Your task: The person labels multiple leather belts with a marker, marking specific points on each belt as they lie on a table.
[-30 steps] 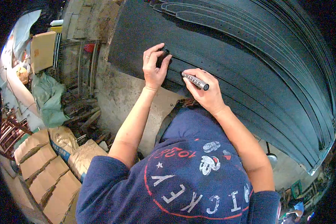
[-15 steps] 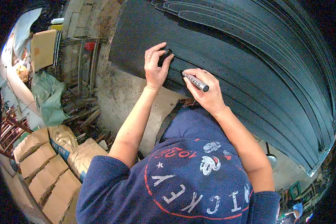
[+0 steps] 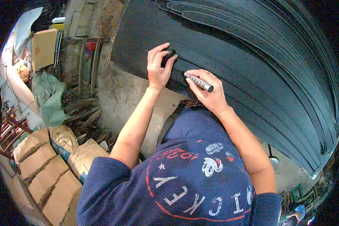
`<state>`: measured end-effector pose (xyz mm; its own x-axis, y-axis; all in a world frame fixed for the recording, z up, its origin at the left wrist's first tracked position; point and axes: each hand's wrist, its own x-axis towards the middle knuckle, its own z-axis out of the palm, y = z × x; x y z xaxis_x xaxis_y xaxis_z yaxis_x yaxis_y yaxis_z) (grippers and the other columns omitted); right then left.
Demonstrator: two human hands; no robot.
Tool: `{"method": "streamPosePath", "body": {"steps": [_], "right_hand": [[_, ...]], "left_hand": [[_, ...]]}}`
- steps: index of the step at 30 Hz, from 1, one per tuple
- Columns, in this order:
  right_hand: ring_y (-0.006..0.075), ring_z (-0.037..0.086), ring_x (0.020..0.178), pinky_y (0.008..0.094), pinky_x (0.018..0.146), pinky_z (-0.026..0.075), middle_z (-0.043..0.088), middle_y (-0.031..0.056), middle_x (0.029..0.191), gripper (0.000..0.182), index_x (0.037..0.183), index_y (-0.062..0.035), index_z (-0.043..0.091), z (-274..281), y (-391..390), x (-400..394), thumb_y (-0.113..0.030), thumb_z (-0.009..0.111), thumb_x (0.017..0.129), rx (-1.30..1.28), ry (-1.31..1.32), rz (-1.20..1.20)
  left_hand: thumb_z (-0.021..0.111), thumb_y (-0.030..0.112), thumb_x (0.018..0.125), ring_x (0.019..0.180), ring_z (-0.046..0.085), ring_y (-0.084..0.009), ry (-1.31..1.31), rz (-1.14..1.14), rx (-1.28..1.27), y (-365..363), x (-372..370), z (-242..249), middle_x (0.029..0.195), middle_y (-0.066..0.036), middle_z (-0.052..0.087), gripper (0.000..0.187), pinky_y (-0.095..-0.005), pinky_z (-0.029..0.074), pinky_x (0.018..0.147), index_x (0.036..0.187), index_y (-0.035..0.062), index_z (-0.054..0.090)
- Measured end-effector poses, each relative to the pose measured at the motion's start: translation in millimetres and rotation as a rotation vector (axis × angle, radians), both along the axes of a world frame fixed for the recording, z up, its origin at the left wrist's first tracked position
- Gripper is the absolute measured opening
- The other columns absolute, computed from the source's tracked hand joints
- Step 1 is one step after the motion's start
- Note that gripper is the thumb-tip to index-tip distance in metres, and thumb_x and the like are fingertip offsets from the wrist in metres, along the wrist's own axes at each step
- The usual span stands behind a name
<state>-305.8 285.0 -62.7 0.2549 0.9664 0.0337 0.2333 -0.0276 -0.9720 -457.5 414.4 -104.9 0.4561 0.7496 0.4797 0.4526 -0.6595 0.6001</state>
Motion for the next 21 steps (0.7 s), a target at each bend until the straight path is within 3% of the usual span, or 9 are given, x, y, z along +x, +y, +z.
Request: {"method": "streamPosePath", "body": {"steps": [20, 21], "right_hand": [[0.0281, 0.066, 0.085, 0.0358, 0.081, 0.05, 0.069, 0.011, 0.096, 0.022, 0.101, -0.0034, 0.067, -4.8, 5.6, -2.2, -0.003, 0.071, 0.079, 0.124, -0.106, 0.03], [0.0246, 0.066, 0.082, 0.0335, 0.079, 0.05, 0.069, 0.0098, 0.095, 0.021, 0.101, -0.0035, 0.067, -4.7, 4.4, -1.6, -0.003, 0.071, 0.08, 0.14, -0.114, 0.03]], "left_hand": [[0.076, 0.005, 0.075, 0.102, 0.058, -0.0291, -0.016, 0.006, -0.043, -2.1, 0.6, 1.5, 0.114, -0.011, 0.065, 0.02, -0.0378, 0.047, 0.089, 0.088, 0.0026, 0.061], [0.078, 0.005, 0.072, 0.102, 0.059, -0.0299, -0.007, 0.007, -0.028, -1.5, 1.0, 2.4, 0.113, -0.012, 0.065, 0.022, -0.0381, 0.048, 0.087, 0.087, 0.0016, 0.062]]}}
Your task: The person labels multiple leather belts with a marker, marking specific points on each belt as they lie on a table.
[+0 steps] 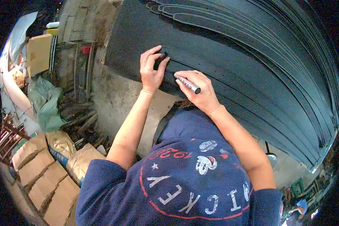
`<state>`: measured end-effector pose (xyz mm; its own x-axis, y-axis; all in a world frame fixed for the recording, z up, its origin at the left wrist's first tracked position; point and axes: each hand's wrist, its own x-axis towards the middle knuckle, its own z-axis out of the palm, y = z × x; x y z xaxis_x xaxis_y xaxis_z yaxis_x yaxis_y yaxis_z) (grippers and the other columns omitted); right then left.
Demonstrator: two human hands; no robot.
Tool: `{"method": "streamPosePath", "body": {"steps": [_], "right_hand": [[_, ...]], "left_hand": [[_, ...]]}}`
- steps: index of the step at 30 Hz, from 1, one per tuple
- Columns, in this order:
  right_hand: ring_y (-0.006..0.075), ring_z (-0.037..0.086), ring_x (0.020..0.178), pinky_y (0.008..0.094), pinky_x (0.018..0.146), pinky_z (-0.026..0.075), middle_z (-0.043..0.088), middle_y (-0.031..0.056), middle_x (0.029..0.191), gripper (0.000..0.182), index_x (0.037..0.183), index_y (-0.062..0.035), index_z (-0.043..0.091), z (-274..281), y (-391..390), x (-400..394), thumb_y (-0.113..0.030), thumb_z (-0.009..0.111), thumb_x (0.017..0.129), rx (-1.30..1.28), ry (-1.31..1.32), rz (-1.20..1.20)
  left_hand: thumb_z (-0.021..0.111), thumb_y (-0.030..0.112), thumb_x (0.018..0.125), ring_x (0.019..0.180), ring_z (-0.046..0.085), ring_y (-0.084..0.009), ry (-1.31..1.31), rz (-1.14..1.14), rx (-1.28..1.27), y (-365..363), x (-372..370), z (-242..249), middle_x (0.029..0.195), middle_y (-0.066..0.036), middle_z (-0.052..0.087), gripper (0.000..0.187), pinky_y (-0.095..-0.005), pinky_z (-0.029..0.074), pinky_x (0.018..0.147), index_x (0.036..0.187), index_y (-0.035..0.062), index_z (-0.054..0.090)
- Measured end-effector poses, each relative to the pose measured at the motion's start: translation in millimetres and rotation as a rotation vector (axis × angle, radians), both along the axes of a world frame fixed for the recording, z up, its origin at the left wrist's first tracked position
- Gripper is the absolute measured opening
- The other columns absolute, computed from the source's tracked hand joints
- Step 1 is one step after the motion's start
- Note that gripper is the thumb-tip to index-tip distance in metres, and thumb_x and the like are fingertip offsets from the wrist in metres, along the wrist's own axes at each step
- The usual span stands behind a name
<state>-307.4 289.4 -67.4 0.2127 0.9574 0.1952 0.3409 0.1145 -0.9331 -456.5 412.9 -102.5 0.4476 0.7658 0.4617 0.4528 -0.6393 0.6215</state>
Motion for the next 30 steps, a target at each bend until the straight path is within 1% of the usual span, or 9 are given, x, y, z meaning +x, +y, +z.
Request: {"method": "streamPosePath", "body": {"steps": [1, 4, 5, 7, 11, 19, 25, 28, 30], "right_hand": [[0.021, 0.066, 0.08, 0.0313, 0.076, 0.051, 0.069, 0.0086, 0.094, 0.02, 0.101, -0.0036, 0.067, -0.5, -1.4, 1.5, -0.003, 0.071, 0.081, 0.016, -0.008, 0.0], [0.0115, 0.063, 0.076, 0.0253, 0.069, 0.049, 0.068, 0.0055, 0.089, 0.017, 0.1, -0.0028, 0.066, 9.4, -18.3, 6.9, -0.002, 0.069, 0.083, -0.233, 0.322, -0.092], [0.0063, 0.057, 0.073, 0.0215, 0.063, 0.046, 0.065, 0.0028, 0.085, 0.012, 0.095, -0.0016, 0.064, 9.2, -22.5, 11.3, -0.002, 0.068, 0.084, -0.195, 0.316, -0.141], [0.0075, 0.057, 0.073, 0.022, 0.065, 0.046, 0.062, 0.0027, 0.084, 0.01, 0.093, -0.0008, 0.061, 8.2, -31.5, 25.7, -0.002, 0.066, 0.084, -0.159, 0.294, -0.236], [0.0078, 0.057, 0.079, 0.021, 0.072, 0.046, 0.061, 0.0026, 0.086, 0.01, 0.095, -0.0004, 0.061, 3.8, -42.5, 43.1, -0.002, 0.065, 0.086, -0.186, 0.373, -0.376], [0.0031, 0.05, 0.063, 0.0191, 0.057, 0.041, 0.06, -0.0008, 0.079, 0.01, 0.094, -0.001, 0.066, 5.7, -34.0, 41.6, -0.004, 0.069, 0.084, -0.235, 0.208, -0.335], [0.003, 0.051, 0.063, 0.0195, 0.056, 0.042, 0.061, 0.0007, 0.078, 0.011, 0.094, -0.0009, 0.065, 4.4, -32.5, 40.6, -0.004, 0.069, 0.084, -0.25, 0.166, -0.326], [0.0089, 0.055, 0.064, 0.0234, 0.058, 0.045, 0.061, 0.0052, 0.08, 0.013, 0.093, -0.0007, 0.064, 12.6, -31.9, 40.3, -0.001, 0.069, 0.081, -0.211, 0.063, -0.259], [0.0148, 0.057, 0.065, 0.0265, 0.061, 0.047, 0.061, 0.0084, 0.08, 0.016, 0.094, -0.0009, 0.064, 7.3, -29.6, 42.6, 0.002, 0.069, 0.079, -0.05, -0.075, -0.209]], "left_hand": [[0.079, 0.005, 0.07, 0.102, 0.059, -0.0307, 0.009, 0.001, 0.016, 0.4, 0.2, 1.0, 0.111, -0.012, 0.065, 0.024, -0.0384, 0.05, 0.085, 0.086, 0.0006, 0.062], [0.077, 0.005, 0.074, 0.102, 0.059, -0.0295, -0.001, 0.004, -0.017, -1.6, 0.8, 1.4, 0.113, -0.012, 0.065, 0.021, -0.0375, 0.048, 0.088, 0.088, 0.0016, 0.061], [0.076, 0.005, 0.076, 0.102, 0.059, -0.0293, -0.002, 0.007, -0.028, -1.9, 0.4, 0.9, 0.115, -0.011, 0.065, 0.02, -0.0373, 0.047, 0.09, 0.089, 0.002, 0.061], [0.076, 0.005, 0.076, 0.102, 0.059, -0.0294, -0.001, 0.0, -0.012, -1.0, 0.0, 1.0, 0.114, -0.012, 0.065, 0.02, -0.0372, 0.047, 0.09, 0.089, 0.0017, 0.061], [0.075, 0.006, 0.077, 0.102, 0.059, -0.0294, 0.002, -0.003, 0.0, -0.6, -0.2, 0.6, 0.114, -0.012, 0.065, 0.019, -0.0374, 0.047, 0.089, 0.089, 0.0015, 0.06], [0.074, 0.007, 0.079, 0.101, 0.058, -0.0291, 0.014, -0.009, 0.009, -0.6, 0.2, 1.5, 0.115, -0.012, 0.065, 0.019, -0.0371, 0.047, 0.087, 0.089, 0.0005, 0.059], [0.074, 0.007, 0.08, 0.101, 0.058, -0.0289, 0.007, -0.009, 0.007, -1.1, 0.8, 2.0, 0.115, -0.012, 0.065, 0.019, -0.0369, 0.047, 0.087, 0.091, 0.0, 0.06], [0.074, 0.008, 0.08, 0.101, 0.058, -0.0286, 0.006, -0.009, 0.011, -0.5, 0.3, 0.4, 0.115, -0.011, 0.065, 0.019, -0.0368, 0.047, 0.087, 0.091, 0.0001, 0.06], [0.074, 0.008, 0.081, 0.102, 0.058, -0.0285, 0.01, -0.01, 0.019, 0.1, -0.5, -1.1, 0.115, -0.011, 0.065, 0.019, -0.0367, 0.047, 0.088, 0.091, 0.0002, 0.06]]}}
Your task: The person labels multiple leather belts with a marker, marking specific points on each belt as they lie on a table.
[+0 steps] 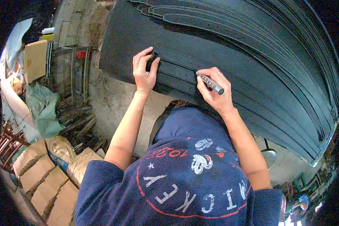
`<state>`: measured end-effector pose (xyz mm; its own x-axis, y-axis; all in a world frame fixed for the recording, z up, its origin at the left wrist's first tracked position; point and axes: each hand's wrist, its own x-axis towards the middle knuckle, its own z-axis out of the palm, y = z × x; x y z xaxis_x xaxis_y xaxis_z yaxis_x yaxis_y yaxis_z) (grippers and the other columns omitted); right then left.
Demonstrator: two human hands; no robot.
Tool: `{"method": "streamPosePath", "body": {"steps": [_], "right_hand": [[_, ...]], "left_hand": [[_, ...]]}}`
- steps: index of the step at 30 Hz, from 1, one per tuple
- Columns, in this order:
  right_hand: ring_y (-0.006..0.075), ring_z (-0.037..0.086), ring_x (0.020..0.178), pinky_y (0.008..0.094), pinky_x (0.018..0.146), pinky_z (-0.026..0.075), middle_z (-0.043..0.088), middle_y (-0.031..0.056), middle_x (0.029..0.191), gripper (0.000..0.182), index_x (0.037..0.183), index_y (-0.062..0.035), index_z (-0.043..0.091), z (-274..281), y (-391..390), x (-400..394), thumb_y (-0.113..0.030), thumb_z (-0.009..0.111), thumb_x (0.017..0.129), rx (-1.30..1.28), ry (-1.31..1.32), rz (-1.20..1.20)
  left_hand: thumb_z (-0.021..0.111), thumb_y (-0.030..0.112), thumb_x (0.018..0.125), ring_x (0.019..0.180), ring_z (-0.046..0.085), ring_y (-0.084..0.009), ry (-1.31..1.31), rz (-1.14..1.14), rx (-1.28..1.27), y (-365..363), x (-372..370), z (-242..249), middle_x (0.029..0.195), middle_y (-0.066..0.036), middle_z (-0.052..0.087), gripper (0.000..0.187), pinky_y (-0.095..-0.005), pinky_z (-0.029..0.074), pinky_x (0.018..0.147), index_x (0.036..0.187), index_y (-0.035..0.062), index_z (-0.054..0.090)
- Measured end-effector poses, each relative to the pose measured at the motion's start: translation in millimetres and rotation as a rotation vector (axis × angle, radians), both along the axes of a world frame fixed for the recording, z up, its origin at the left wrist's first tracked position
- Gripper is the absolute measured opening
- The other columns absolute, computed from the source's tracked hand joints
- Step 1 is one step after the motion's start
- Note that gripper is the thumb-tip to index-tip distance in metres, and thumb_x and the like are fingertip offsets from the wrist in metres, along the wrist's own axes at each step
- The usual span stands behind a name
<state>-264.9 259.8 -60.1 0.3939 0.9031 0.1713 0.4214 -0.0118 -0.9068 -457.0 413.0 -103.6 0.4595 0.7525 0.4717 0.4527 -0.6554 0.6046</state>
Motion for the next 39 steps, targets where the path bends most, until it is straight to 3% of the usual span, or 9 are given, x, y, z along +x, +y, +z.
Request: {"method": "streamPosePath", "body": {"steps": [2, 5, 9, 18, 21, 22, 27, 39], "right_hand": [[0.025, 0.06, 0.069, 0.0319, 0.065, 0.049, 0.06, 0.0133, 0.08, 0.02, 0.094, -0.0013, 0.063, 0.4, -0.6, 1.3, 0.005, 0.069, 0.076, 0.039, -0.054, 0.049], [0.0168, 0.059, 0.066, 0.0276, 0.062, 0.048, 0.061, 0.0089, 0.079, 0.017, 0.094, -0.0013, 0.063, -3.9, 1.0, 2.5, 0.003, 0.069, 0.078, 0.132, -0.116, 0.064], [0.0025, 0.052, 0.064, 0.0191, 0.057, 0.042, 0.061, -0.0002, 0.08, 0.012, 0.096, -0.0018, 0.064, -3.9, -6.3, 0.7, -0.003, 0.068, 0.084, -0.129, 0.301, -0.088], [0.0038, 0.055, 0.068, 0.0198, 0.062, 0.045, 0.064, 0.0014, 0.084, 0.012, 0.096, -0.0013, 0.065, -0.1, -3.4, 6.3, -0.005, 0.069, 0.085, -0.155, 0.31, -0.085], [0.0063, 0.058, 0.078, 0.0202, 0.07, 0.046, 0.062, 0.0006, 0.085, 0.011, 0.096, -0.0013, 0.062, 0.9, -19.3, 13.0, -0.002, 0.067, 0.086, -0.129, 0.545, -0.188], [0.0057, 0.055, 0.074, 0.0198, 0.066, 0.044, 0.059, -0.0004, 0.083, 0.009, 0.093, -0.0022, 0.06, -0.7, -26.3, 13.6, 0.0, 0.065, 0.086, -0.131, 0.556, -0.205], [0.0017, 0.045, 0.063, 0.0186, 0.056, 0.037, 0.056, -0.0022, 0.078, 0.008, 0.086, -0.0032, 0.058, -2.7, -53.9, 8.6, 0.002, 0.064, 0.083, -0.169, 0.437, -0.142], [0.0014, 0.044, 0.057, 0.0189, 0.051, 0.036, 0.056, -0.0032, 0.069, 0.008, 0.086, -0.0027, 0.06, -5.5, -57.3, 3.5, 0.001, 0.066, 0.082, -0.145, 0.316, -0.157]], "left_hand": [[0.074, 0.008, 0.081, 0.102, 0.058, -0.0284, 0.001, 0.006, -0.009, -0.2, 0.4, -0.7, 0.115, -0.011, 0.065, 0.019, -0.0368, 0.047, 0.088, 0.091, 0.0002, 0.06], [0.075, 0.008, 0.079, 0.101, 0.058, -0.029, 0.009, 0.015, -0.005, -0.6, 1.5, 1.5, 0.113, -0.011, 0.065, 0.019, -0.0373, 0.049, 0.087, 0.088, 0.0002, 0.061], [0.073, 0.008, 0.081, 0.102, 0.058, -0.0284, 0.006, -0.001, 0.001, -0.3, -0.2, 0.1, 0.115, -0.011, 0.065, 0.018, -0.0357, 0.048, 0.087, 0.091, 0.0005, 0.061], [0.074, 0.007, 0.08, 0.102, 0.058, -0.0281, 0.007, 0.004, 0.011, 0.3, -0.9, -2.4, 0.115, -0.012, 0.065, 0.018, -0.0356, 0.048, 0.087, 0.09, 0.0001, 0.061], [0.074, 0.007, 0.08, 0.102, 0.058, -0.028, 0.004, 0.009, 0.005, 0.1, -0.3, -2.1, 0.115, -0.012, 0.065, 0.018, -0.0356, 0.048, 0.087, 0.09, 0.0002, 0.061], [0.074, 0.008, 0.08, 0.102, 0.058, -0.028, 0.005, 0.009, 0.004, -0.1, 0.0, -2.5, 0.115, -0.011, 0.065, 0.018, -0.0357, 0.048, 0.087, 0.09, 0.0002, 0.061], [0.074, 0.008, 0.081, 0.102, 0.058, -0.028, 0.005, 0.012, 0.001, -0.1, -0.8, -3.2, 0.114, -0.011, 0.066, 0.018, -0.0358, 0.048, 0.087, 0.091, 0.0001, 0.061], [0.073, 0.009, 0.082, 0.101, 0.058, -0.0273, 0.024, 0.011, -0.001, 0.1, -0.6, -3.1, 0.115, -0.011, 0.065, 0.018, -0.0352, 0.048, 0.086, 0.092, 0.0013, 0.06]]}}
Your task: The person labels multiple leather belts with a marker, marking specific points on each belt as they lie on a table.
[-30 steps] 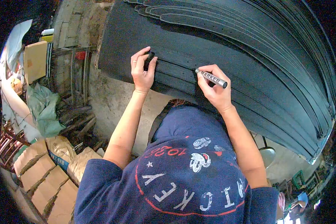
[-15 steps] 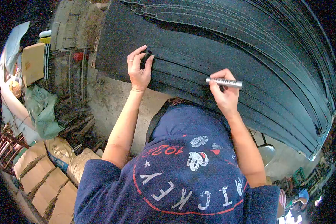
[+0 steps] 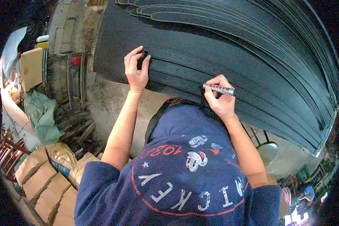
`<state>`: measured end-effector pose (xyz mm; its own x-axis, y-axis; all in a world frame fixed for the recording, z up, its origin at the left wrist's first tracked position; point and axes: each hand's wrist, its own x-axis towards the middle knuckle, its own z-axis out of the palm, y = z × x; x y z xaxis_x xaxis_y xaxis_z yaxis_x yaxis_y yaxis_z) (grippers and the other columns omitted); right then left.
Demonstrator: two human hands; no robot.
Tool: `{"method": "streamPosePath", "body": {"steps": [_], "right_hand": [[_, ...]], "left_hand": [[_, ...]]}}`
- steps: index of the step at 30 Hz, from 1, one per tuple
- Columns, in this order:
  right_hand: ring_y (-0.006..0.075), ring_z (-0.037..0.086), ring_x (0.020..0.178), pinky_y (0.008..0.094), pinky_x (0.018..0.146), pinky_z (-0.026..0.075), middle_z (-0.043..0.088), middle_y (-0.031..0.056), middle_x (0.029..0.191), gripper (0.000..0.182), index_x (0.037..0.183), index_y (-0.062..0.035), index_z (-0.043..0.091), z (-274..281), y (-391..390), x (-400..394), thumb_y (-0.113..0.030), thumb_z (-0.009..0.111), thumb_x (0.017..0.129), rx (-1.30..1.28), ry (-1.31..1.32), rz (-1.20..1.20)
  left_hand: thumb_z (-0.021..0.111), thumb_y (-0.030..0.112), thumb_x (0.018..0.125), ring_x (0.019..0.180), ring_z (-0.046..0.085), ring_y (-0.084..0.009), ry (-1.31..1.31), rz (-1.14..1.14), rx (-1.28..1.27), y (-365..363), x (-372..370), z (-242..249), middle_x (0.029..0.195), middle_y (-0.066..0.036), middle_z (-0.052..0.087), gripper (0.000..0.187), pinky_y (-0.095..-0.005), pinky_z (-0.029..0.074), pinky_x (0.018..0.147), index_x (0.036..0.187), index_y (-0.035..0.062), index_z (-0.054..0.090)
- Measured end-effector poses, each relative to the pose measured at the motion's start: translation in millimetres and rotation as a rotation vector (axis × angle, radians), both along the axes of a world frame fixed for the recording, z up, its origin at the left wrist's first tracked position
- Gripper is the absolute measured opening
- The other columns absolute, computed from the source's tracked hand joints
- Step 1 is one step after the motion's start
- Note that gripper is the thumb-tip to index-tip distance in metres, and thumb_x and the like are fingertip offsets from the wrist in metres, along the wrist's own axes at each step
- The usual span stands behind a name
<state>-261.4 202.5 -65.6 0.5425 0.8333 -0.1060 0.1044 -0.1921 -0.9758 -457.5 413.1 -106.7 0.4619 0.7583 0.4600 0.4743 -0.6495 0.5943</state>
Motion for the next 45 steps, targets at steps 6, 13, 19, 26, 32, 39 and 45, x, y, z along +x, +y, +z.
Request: {"method": "streamPosePath", "body": {"steps": [6, 13, 19, 26, 32, 39, 45], "right_hand": [[0.0016, 0.046, 0.06, 0.0191, 0.054, 0.039, 0.058, -0.0024, 0.075, 0.009, 0.091, -0.0012, 0.061, -1.8, 9.7, -2.9, 0.001, 0.066, 0.084, 0.055, -0.08, -0.118], [0.0012, 0.047, 0.061, 0.0183, 0.054, 0.039, 0.059, -0.0026, 0.075, 0.012, 0.096, -0.0008, 0.062, 1.1, 10.3, -2.8, -0.002, 0.067, 0.085, 0.024, -0.088, -0.089], [0.0015, 0.045, 0.058, 0.0189, 0.052, 0.038, 0.058, -0.0029, 0.074, 0.01, 0.094, -0.0014, 0.062, 2.4, 12.3, -5.9, -0.004, 0.068, 0.086, -0.006, -0.106, -0.099], [0.0038, 0.05, 0.063, 0.0206, 0.056, 0.041, 0.06, -0.0006, 0.078, 0.01, 0.091, -0.0017, 0.062, -1.2, 13.3, -3.5, -0.006, 0.069, 0.087, -0.023, -0.079, -0.179], [0.0035, 0.051, 0.068, 0.0198, 0.06, 0.042, 0.059, 0.0, 0.081, 0.007, 0.093, -0.002, 0.062, -10.1, 8.7, -4.3, -0.003, 0.067, 0.089, 0.052, 0.07, -0.2], [0.0028, 0.046, 0.062, 0.0199, 0.055, 0.039, 0.056, -0.0032, 0.072, 0.008, 0.089, -0.0017, 0.063, -4.5, 13.8, -4.3, -0.005, 0.07, 0.087, 0.005, -0.096, -0.158], [0.0026, 0.045, 0.06, 0.0201, 0.054, 0.039, 0.056, -0.0038, 0.069, 0.009, 0.089, -0.0016, 0.064, -9.5, 14.5, -4.9, -0.006, 0.071, 0.086, 0.043, -0.073, -0.182]], "left_hand": [[0.073, 0.009, 0.082, 0.1, 0.057, -0.0268, -0.012, 0.0, 0.002, -0.5, 0.7, -0.1, 0.116, -0.011, 0.064, 0.017, -0.0346, 0.048, 0.085, 0.091, 0.0015, 0.06], [0.073, 0.009, 0.082, 0.1, 0.057, -0.0266, -0.023, -0.003, -0.002, -0.1, 0.6, -1.4, 0.116, -0.011, 0.065, 0.016, -0.0342, 0.049, 0.083, 0.09, 0.0012, 0.061], [0.074, 0.007, 0.08, 0.101, 0.058, -0.0277, -0.018, 0.0, 0.01, -0.3, 1.6, 1.4, 0.115, -0.011, 0.065, 0.017, -0.0355, 0.049, 0.085, 0.09, 0.0009, 0.061], [0.076, 0.008, 0.078, 0.1, 0.058, -0.0284, -0.024, 0.01, 0.012, -1.1, 2.8, 2.8, 0.112, -0.011, 0.065, 0.019, -0.0362, 0.05, 0.084, 0.089, 0.0004, 0.062], [0.073, 0.006, 0.082, 0.102, 0.058, -0.0277, -0.014, -0.006, 0.005, -1.2, 1.3, 1.4, 0.115, -0.012, 0.065, 0.017, -0.0359, 0.047, 0.087, 0.092, 0.001, 0.06], [0.073, 0.008, 0.082, 0.102, 0.058, -0.0276, -0.012, -0.003, 0.006, -0.9, 1.2, 0.1, 0.115, -0.011, 0.065, 0.017, -0.0354, 0.047, 0.088, 0.092, 0.001, 0.061], [0.073, 0.008, 0.082, 0.103, 0.057, -0.0275, -0.014, -0.003, 0.009, -0.4, 0.9, 0.4, 0.115, -0.011, 0.065, 0.018, -0.0356, 0.047, 0.088, 0.092, 0.0011, 0.061]]}}
